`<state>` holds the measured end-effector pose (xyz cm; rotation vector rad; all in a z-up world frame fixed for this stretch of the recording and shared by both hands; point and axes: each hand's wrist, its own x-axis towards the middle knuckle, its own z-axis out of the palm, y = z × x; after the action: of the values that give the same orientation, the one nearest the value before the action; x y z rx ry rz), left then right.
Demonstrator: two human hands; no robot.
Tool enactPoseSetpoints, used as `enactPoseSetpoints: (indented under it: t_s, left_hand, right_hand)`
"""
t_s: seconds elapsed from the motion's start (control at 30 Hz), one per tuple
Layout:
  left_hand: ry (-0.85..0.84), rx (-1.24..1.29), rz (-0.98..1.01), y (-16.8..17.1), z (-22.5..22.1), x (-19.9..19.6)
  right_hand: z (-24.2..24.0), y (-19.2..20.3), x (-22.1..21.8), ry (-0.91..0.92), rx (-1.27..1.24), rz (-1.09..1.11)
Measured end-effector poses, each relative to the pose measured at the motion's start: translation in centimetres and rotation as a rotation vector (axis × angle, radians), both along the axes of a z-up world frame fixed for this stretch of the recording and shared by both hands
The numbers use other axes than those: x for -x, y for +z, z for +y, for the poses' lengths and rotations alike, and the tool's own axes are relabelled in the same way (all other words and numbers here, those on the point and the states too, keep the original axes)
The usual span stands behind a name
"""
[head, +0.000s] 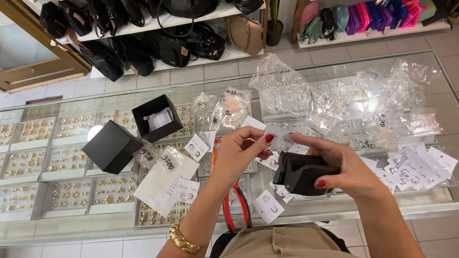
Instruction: Organizing and packing earring cards into a small black storage box on a glass display counter
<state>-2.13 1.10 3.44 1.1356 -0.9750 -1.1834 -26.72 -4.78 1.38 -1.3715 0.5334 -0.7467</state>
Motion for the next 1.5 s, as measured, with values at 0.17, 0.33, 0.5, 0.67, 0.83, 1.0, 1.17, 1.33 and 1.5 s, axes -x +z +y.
enactPoseSetpoints:
  t_s: [0.17,0.33,0.5,0.67,0.83,1.0,1.17,1.33,1.5]
  left_hand:
    - [-0.032,-0.051,-0.034,0.7,0.9,-0.5]
    - [-0.067,-0.071,-0.061,0.9,1.1,0.4]
    - [-0.039,-0.075,-0.058,1.5,1.2,0.7]
    - [-0.019,-0.058,-0.060,1.8,1.2,0.8]
    - [-0.026,-0.057,-0.049,1.5,1.1,0.9]
    - [-0.037,-0.078,-0.063,0.5,0.6,0.9]
    - [-0.068,-0.157,-0.158,-2.1,-0.1,-0.2]
    - [-0.147,-0.278,-0.470,-5.6,-0.8,-0.6]
    - [0.080,-0.192,-0.933,-7.3,-3.6,-2.6]
  right_hand:
    - [-0.3,0.1,0.9,-0.463,-0.139,-0.032]
    - [0.6,1.9,-0.4,-0.445,-0.097,0.063]
    - [1.1,2.1,-0.9,-0.410,-0.113,0.121]
    - [1.2,2.0,-1.2,-0.420,-0.075,0.071]
    - [0.7,-0.5,-0.7,-0.473,-0.059,0.065]
    - [1.1,1.5,-1.1,-0.463,-0.130,0.077]
    - [0.1,-0.4,0.3,-0.777,-0.286,-0.056]
    - [0.7,0.1,-0.3,-0.788,-0.302,-0.068]
    - [1.1,0.2,-0.6,-0.773,-0.294,-0.038]
